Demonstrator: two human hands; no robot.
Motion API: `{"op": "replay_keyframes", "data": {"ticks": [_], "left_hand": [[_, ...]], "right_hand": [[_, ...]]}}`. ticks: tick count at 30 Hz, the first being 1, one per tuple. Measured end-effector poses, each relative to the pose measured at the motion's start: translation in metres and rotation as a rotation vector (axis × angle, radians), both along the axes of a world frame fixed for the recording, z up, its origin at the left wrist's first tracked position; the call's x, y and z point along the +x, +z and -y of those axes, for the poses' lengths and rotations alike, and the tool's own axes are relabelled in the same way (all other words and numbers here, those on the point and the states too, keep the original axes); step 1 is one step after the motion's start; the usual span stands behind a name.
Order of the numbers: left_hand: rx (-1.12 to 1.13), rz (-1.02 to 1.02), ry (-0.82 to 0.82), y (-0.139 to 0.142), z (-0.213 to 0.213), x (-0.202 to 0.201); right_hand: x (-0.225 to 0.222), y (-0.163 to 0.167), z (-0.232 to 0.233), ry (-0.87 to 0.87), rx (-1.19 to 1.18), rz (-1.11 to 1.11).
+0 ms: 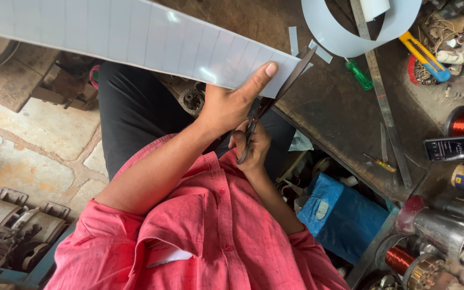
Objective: The person folds a long strip of white paper on a workbench, then uses scissors to cut the strip into many small rectangular pieces. The cut pieces accumulate on the bench as the person continues cutting.
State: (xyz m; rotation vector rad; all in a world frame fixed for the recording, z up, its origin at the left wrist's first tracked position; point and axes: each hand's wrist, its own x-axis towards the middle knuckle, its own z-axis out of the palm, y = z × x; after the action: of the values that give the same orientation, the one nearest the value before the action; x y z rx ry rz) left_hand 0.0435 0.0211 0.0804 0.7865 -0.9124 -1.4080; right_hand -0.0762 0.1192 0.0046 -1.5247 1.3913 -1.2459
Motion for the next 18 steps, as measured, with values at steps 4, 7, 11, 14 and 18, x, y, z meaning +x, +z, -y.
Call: {"op": "replay_keyframes", "data": {"ticks": [4, 7, 11, 14, 18], "left_hand": [[0.075, 0.077, -0.074, -0.016, 0.001, -0.01], [0.097, -0.008, -0.046, -0.031, 0.004, -0.019], [0.195, -0.087, -0.051, -0.048, 0.008, -0.025], [0.192, -0.068, -0.059, -0.054, 0.004, -0.028], [0.149, -0.084, -0.017, -0.052, 0.003, -0.028]], "right_hand": [[-0.009, -0.007, 0.005, 0.051, -0.031, 0.232], [-0.019, -0.017, 0.007, -0.036, 0.011, 0.195], [-0.027, -0.034, 0.002, -0.113, 0.053, 0.181], [-0.029, -0.042, -0.002, -0.125, 0.079, 0.184], [-0.028, -0.039, -0.005, -0.141, 0.115, 0.205]]}}
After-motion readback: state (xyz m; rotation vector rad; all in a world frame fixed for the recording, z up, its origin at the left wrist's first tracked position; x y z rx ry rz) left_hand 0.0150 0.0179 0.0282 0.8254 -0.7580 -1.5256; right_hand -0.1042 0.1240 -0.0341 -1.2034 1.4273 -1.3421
